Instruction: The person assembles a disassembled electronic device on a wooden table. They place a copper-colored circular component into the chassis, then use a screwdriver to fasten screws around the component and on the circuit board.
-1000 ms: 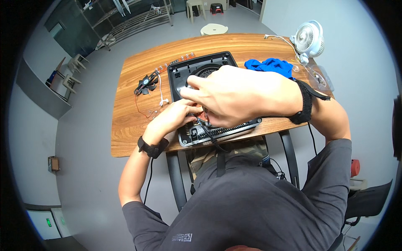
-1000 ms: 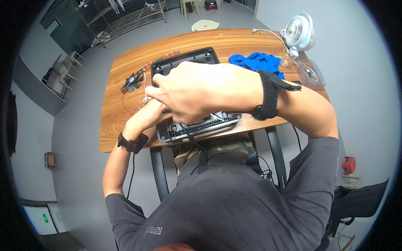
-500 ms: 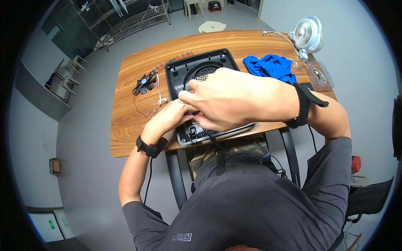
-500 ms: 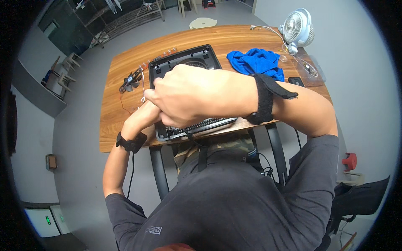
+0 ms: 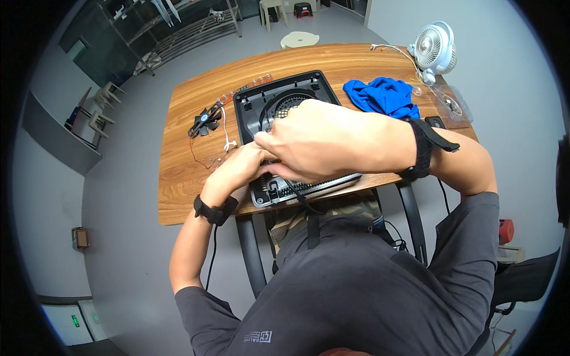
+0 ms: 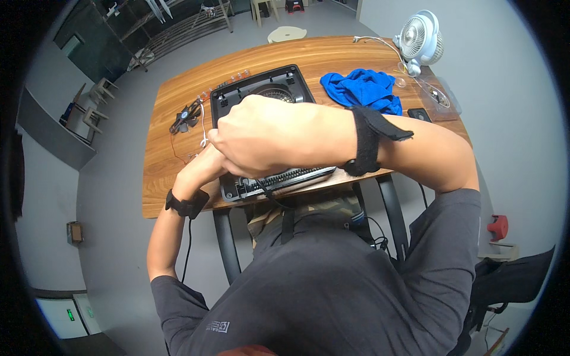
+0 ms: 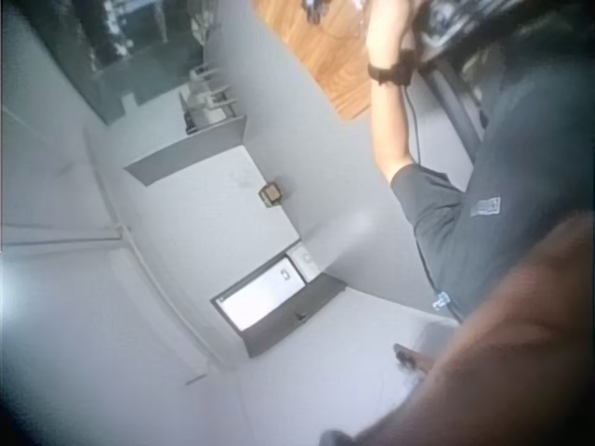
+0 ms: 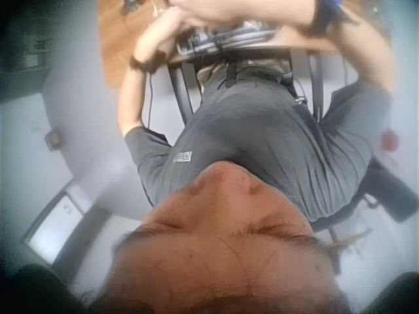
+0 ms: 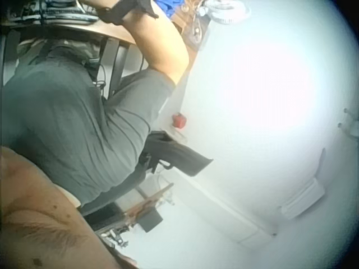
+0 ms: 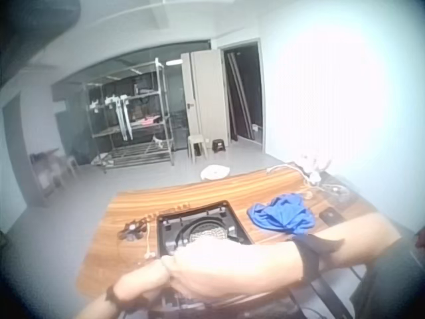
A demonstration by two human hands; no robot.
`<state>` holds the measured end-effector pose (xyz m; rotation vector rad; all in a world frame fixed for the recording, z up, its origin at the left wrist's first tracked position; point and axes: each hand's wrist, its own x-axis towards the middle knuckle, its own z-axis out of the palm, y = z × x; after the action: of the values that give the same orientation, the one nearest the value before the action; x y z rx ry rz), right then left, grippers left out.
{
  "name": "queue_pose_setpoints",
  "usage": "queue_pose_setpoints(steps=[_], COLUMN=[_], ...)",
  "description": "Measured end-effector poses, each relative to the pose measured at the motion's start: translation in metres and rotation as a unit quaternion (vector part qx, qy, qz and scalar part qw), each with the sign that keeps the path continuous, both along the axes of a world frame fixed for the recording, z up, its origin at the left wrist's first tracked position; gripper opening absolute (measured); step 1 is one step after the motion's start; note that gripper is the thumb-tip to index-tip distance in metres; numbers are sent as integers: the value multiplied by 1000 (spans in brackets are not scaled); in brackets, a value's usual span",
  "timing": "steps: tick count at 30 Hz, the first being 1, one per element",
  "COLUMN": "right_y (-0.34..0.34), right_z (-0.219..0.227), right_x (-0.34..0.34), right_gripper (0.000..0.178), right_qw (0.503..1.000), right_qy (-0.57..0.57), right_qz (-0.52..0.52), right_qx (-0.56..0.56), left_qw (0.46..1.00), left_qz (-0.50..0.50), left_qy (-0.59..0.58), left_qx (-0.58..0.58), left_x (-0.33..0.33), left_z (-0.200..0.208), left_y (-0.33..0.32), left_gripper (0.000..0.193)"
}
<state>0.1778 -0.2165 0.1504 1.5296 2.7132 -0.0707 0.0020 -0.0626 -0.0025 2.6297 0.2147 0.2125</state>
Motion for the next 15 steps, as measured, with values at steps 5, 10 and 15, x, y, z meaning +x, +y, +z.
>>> queue_pose_setpoints(steps=[5,10,15], right_y=[-7,-3,-1], right_z=[2,-2,-12], right_x=[18,14,4], right_gripper=[33,28,28], right_qw=[996,997,999], right_qy=[21,48,25], right_qz=[83,65,34], right_qx=[29,9,23], left_qw=[999,998,999], left_qz=[16,28,25], left_qy=[19,27,46], left_qx=[-28,-44,-6], left_x=[-1,3,-1], left_z=[6,19,3], left_y=[-4,-12,0], left_gripper=[47,49,46])
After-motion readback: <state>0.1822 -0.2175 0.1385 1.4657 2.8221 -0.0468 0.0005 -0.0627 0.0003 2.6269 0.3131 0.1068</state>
